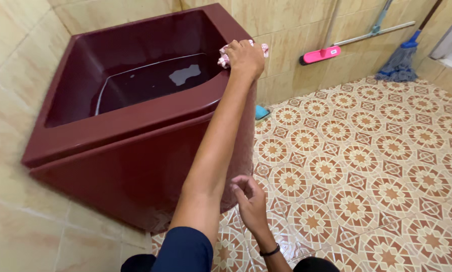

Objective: The person wipes the exterior and interior surfaces of a maroon plastic sink using a checkered cloth. They scrub the sides, rim, and basin, then rinse the cloth in the water collected inside the sink.

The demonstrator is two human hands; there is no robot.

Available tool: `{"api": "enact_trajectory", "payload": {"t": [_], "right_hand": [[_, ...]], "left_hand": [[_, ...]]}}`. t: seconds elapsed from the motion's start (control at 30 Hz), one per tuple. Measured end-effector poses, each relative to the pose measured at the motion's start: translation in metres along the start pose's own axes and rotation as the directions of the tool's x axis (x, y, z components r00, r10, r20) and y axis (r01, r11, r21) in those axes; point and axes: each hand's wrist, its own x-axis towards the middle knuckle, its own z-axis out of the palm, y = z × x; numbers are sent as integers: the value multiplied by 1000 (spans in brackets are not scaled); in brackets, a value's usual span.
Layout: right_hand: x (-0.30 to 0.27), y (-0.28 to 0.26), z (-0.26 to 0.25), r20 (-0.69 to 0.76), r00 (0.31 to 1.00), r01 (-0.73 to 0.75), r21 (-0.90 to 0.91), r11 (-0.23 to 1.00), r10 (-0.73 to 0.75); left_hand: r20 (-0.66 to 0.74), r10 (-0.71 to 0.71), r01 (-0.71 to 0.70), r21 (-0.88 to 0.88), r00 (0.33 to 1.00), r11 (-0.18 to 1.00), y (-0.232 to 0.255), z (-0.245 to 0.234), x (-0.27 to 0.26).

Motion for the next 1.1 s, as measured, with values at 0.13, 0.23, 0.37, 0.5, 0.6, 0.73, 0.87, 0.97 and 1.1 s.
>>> {"api": "enact_trajectory", "payload": {"t": [0.13, 0.23, 0.37, 0.5, 0.6, 0.73, 0.87, 0.97, 1.1], "right_hand": [[3, 7, -4, 30, 999, 25, 97, 995, -28], [4, 10, -7, 43, 999, -13, 132, 991, 7], [8, 12, -11, 63, 998, -8, 114, 993, 1], [12, 9, -12, 53, 997, -53, 126, 991, 47], [10, 4, -9, 55, 998, -34, 122, 992, 27], [4, 1, -8, 72, 996, -53, 97, 994, 46], [9, 16, -8, 90, 996, 13, 35, 999, -16], [4, 36, -8, 85, 996, -5, 13, 1000, 4], [-4, 41, -3, 117, 987, 112, -38, 993, -106]], "left_hand": [[-33, 8, -8, 14, 999, 1000, 12, 10, 21], [-69, 70, -65, 65, 995, 996, 15, 21, 36], [-28, 92, -90, 61, 995, 994, 18, 25, 43], [-27, 153, -153, -9, 988, 988, 13, 22, 44], [-23, 195, -196, -31, 980, 980, 11, 32, 49], [-64, 215, -214, 24, 975, 977, 15, 45, 45], [-188, 258, -268, -29, 948, 963, 5, 33, 13], [-272, 275, -309, -87, 922, 947, -6, 24, -28], [-482, 369, -424, -6, 795, 906, -33, 1, -97]]}}
